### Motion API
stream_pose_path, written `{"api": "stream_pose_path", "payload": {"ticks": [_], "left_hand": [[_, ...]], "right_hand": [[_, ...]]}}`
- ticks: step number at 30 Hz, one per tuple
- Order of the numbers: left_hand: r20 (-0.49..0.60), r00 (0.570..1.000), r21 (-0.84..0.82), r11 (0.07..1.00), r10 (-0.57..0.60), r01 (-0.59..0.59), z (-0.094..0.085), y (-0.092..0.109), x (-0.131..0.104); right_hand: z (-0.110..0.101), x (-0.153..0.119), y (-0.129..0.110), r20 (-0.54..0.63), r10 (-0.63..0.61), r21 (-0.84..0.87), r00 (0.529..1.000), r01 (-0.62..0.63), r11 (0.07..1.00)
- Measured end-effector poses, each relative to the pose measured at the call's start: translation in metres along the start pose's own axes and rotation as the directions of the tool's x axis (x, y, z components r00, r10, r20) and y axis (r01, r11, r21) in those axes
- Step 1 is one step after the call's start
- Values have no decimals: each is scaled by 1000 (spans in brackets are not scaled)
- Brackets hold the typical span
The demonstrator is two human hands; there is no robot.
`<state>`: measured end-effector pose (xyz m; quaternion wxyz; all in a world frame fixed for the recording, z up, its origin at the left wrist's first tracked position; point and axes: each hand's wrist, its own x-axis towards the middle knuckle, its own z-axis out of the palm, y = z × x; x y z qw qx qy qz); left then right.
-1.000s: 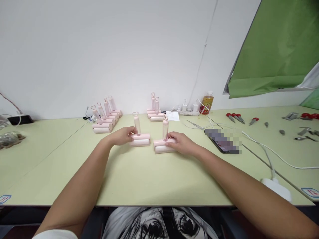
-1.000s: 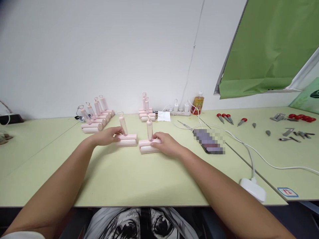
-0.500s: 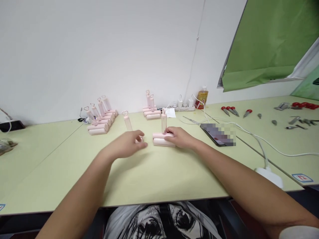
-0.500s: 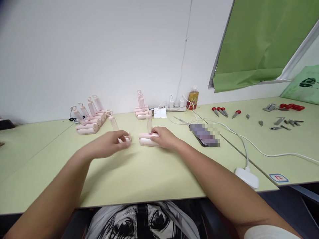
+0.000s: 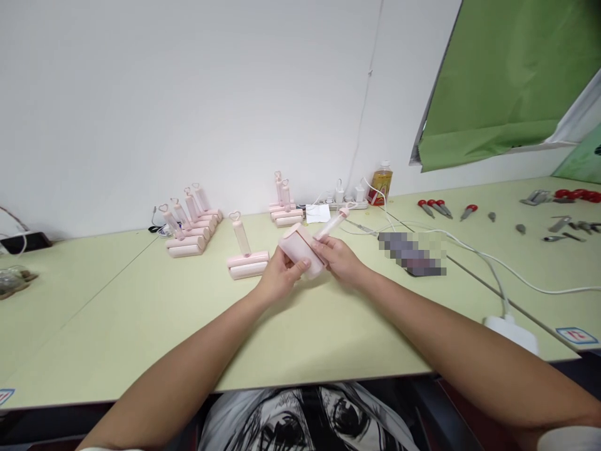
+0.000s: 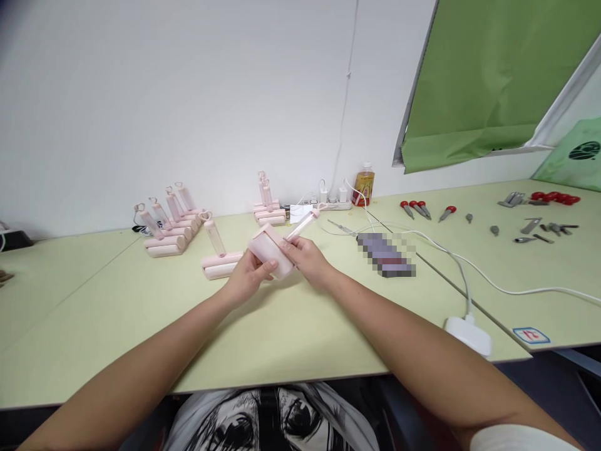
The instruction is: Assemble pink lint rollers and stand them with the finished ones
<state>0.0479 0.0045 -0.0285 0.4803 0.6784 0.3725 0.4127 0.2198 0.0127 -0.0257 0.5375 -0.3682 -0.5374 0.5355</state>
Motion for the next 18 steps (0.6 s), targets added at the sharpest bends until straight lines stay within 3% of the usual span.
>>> {"api": "stream_pose_path", "payload": {"ticks": [4, 7, 9, 12, 14, 16, 18], "left_hand": [[9, 998, -55, 996, 68, -68, 1, -2, -2], [-72, 997, -66, 998, 9, -14, -1, 0, -1], [-107, 994, -44, 999, -14, 10, -5, 3, 2], [-137, 990, 79, 996, -22, 33, -14, 10, 9], [-110, 994, 290, 956, -20, 51, -20, 15, 16], [-34, 999, 558, 830, -5, 24, -22, 21, 25], [54, 998, 771, 635, 13, -50, -18, 25, 38]], "right_hand": [[1, -1, -2, -15, -3, 106, 1000, 4, 994], [0, 2, -7, -109, -44, 144, 993, 60, 988], [-4, 6, -12, -237, -118, 149, 964, 156, 976], [-19, 17, -18, -506, -209, 100, 837, 298, 949], [-33, 25, -20, -626, -244, 36, 741, 341, 940], [-46, 31, -21, -684, -273, -19, 677, 358, 933], [-53, 34, -21, -718, -305, -60, 626, 381, 922]]}}
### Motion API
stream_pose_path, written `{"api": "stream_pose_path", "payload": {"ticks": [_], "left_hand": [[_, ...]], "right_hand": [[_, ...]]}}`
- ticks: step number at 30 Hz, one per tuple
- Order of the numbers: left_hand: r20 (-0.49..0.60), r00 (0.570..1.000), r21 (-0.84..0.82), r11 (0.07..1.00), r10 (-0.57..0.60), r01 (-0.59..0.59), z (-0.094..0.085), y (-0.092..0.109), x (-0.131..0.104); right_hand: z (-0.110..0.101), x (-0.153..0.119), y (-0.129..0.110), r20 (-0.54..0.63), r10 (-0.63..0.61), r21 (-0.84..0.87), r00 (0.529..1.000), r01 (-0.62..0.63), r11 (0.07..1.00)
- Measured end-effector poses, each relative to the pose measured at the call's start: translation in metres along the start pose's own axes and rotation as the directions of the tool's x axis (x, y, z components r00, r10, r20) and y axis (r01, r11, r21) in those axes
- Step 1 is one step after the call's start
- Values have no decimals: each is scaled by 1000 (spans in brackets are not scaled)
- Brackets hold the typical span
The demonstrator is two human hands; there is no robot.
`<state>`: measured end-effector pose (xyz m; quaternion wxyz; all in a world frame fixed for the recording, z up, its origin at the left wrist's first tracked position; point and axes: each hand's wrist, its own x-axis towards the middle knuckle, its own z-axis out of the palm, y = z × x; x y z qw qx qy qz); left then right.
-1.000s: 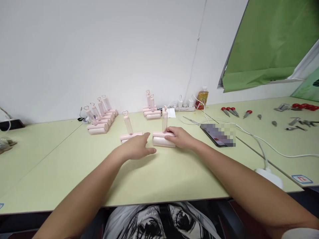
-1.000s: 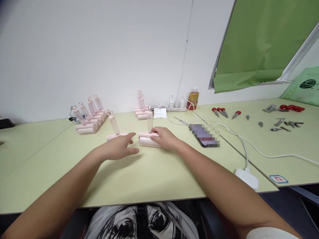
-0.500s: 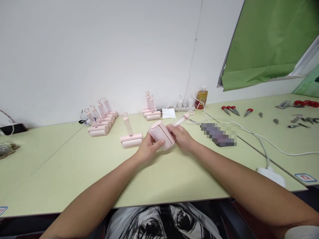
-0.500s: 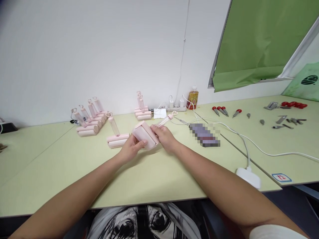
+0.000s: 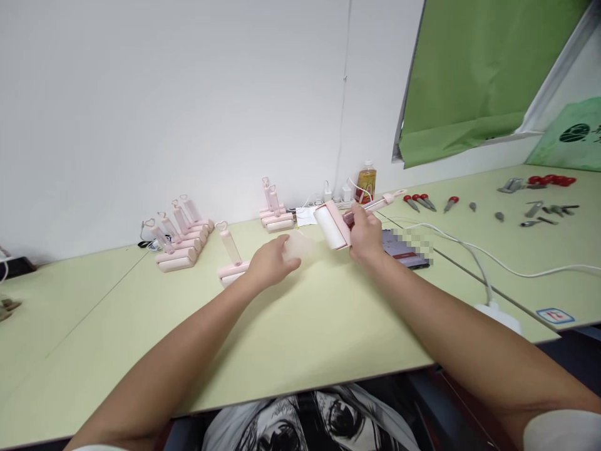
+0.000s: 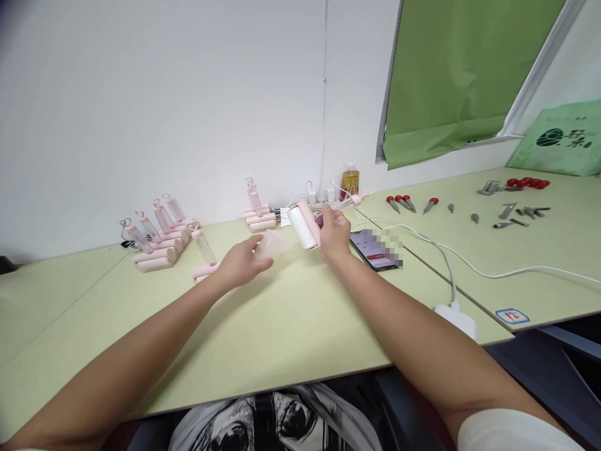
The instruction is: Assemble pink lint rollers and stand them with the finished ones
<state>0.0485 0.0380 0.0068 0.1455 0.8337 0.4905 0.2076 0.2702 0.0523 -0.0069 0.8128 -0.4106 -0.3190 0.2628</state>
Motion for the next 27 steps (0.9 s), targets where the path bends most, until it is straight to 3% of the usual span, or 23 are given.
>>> {"api": "stream_pose_path", "payload": {"ticks": [4, 8, 12, 16, 18, 19, 20, 21, 22, 23, 25, 27], "left_hand": [[171, 982, 370, 919, 77, -136, 8, 13, 34], [302, 953, 404, 905, 6, -134, 19, 12, 69], [293, 956, 374, 923, -27, -89, 21, -3, 92], [166, 986, 340, 938, 18, -74, 19, -9, 95], [17, 998, 188, 980, 58, -60, 21, -2, 86], [-85, 995, -23, 998, 52, -54, 23, 5, 79], [-156, 988, -315, 948, -8, -42, 26, 12, 69], [-137, 985, -578, 816, -102, 4, 30, 20, 57], [-44, 989, -758, 650, -143, 61, 34, 28, 44], [31, 988, -854, 510, -153, 106, 37, 35, 31], [43, 984, -916, 387, -173, 108, 40, 45, 4], [-7, 968, -936, 341, -251, 82, 37, 44, -16]], "right_hand": [[-3, 1, -2, 1, -97, -38, 995, 97, 995], [-4, -5, -2, 74, -108, -53, 991, 112, 992], [-3, -12, 0, 112, -40, -26, 993, 43, 999], [-1, -17, 1, 156, 18, -23, 988, -15, 1000], [1, -20, 0, 160, 58, -23, 985, -55, 998], [2, -22, 0, 148, 75, -17, 986, -73, 997], [3, -24, -1, 131, 90, -7, 987, -90, 996], [4, -28, -1, 119, 103, 7, 988, -105, 994], [6, -33, -2, 116, 117, 20, 986, -120, 993], [7, -38, -2, 134, 133, 30, 982, -138, 990], [9, -51, -4, 253, 177, 26, 951, -189, 982], [8, -61, -6, 482, 221, -35, 848, -233, 972]]}}
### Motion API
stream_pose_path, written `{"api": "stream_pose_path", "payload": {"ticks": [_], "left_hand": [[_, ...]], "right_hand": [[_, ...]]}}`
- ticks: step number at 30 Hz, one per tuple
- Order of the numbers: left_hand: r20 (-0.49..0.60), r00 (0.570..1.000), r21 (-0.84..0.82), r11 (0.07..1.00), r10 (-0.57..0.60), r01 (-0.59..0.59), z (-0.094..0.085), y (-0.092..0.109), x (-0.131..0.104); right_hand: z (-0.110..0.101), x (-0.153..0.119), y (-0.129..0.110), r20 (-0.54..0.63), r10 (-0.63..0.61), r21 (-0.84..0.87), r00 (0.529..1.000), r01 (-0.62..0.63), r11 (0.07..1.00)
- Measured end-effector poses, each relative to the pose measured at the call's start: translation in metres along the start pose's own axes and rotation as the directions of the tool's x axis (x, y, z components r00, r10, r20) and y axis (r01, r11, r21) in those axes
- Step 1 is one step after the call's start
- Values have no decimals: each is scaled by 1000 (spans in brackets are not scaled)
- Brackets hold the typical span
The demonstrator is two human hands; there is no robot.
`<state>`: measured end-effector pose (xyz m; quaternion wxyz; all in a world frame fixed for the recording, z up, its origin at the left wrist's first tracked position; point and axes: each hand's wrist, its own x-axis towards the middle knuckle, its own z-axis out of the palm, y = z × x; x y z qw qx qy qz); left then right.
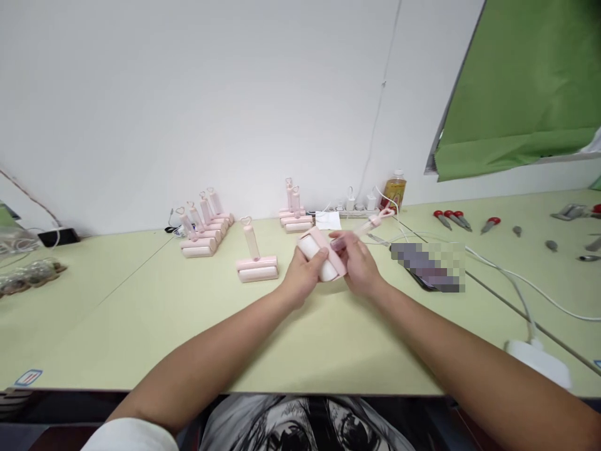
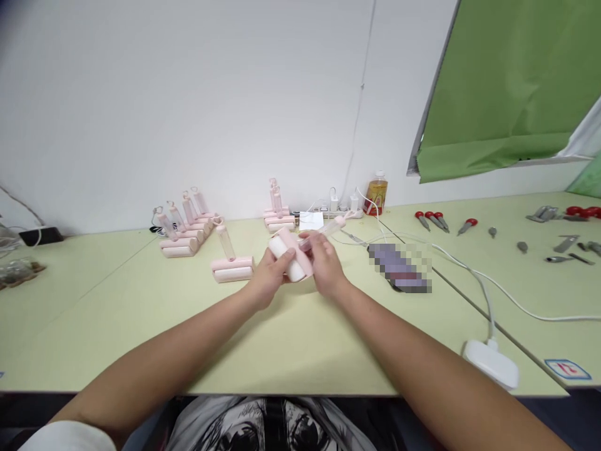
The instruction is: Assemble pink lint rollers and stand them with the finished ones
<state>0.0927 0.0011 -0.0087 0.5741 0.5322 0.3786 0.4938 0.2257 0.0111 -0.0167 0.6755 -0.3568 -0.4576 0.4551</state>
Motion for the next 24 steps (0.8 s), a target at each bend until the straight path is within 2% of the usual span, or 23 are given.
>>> {"api": "stream_pose_path", "payload": {"ticks": [1, 3, 4, 5, 6, 8, 10, 15, 21, 24], "left_hand": [[-54, 998, -3, 1000, 8, -8, -7, 2, -6], [-98, 995, 21, 1000, 4, -2, -24, 8, -13], [-70, 997, 46, 999, -12, 15, -33, 12, -14], [2, 999, 84, 995, -50, 49, -41, 14, -14], [106, 990, 134, 987, -98, 84, -47, 16, -13], [283, 940, 254, 960, -191, 119, -55, 17, -11], [359, 901, 350, 930, -244, 112, -56, 15, -10], [384, 871, 493, 866, -307, 88, -56, 11, -11], [341, 901, 699, 713, -267, -53, -67, 7, -5], [368, 885, 731, 678, -287, -84, -70, 6, -4]], "right_hand": [[0, -3, 0, 166, 39, -53, 985, -31, 998], [-5, -3, 2, 468, 121, -210, 876, -23, 977], [-9, -2, 4, 549, 159, -287, 821, 6, 958], [-13, 1, 6, 577, 183, -337, 796, 28, 941], [-17, 4, 8, 567, 201, -356, 799, 18, 934], [-21, 8, 12, 458, 215, -310, 862, -72, 948], [-21, 9, 14, 397, 259, -234, 880, -176, 956], [-15, 1, 13, 459, 369, -250, 808, -281, 926], [-21, 4, 16, 564, 495, -305, 661, -391, 869], [-23, 5, 19, 559, 532, -296, 636, -446, 845]]}}
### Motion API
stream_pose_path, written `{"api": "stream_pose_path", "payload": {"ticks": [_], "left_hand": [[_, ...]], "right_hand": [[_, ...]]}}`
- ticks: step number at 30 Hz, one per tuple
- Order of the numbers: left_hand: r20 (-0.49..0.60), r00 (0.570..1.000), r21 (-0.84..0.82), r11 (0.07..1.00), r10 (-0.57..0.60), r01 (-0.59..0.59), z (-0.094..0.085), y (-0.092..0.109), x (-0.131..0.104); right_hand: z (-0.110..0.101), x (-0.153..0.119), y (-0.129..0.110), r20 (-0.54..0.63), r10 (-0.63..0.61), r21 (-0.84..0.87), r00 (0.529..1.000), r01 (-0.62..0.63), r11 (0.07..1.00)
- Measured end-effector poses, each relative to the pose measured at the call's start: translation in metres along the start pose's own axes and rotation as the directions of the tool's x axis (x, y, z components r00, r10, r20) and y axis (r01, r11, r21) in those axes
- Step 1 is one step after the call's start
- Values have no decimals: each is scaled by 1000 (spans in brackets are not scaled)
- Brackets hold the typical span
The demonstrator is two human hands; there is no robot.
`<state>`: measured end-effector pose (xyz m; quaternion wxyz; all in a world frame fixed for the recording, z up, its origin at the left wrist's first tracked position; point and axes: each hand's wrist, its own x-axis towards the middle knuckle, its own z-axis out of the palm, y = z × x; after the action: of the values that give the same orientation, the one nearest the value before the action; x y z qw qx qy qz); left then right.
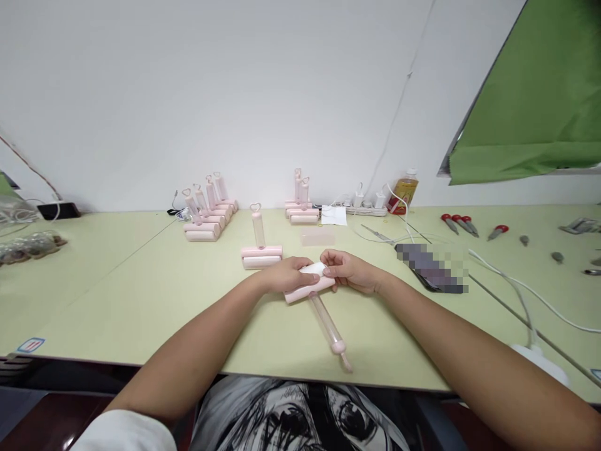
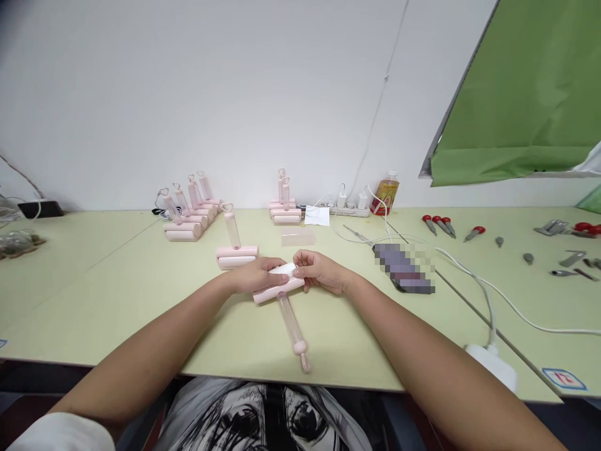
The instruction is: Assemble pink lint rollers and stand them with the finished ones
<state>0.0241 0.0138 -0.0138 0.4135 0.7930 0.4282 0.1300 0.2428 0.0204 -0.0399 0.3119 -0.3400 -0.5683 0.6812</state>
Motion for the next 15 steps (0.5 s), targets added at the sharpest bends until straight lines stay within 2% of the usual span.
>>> {"api": "stream_pose_path", "payload": {"ticks": [7, 15], "left_hand": [[57, 998, 57, 998, 7, -10, -6, 7, -5], [67, 998, -11, 1000, 5, -4, -9, 2, -3]], "right_hand": [[6, 3, 0, 0, 26, 79, 1000, -26, 997], [11, 9, 5, -44, -4, 74, 999, 7, 997]]}}
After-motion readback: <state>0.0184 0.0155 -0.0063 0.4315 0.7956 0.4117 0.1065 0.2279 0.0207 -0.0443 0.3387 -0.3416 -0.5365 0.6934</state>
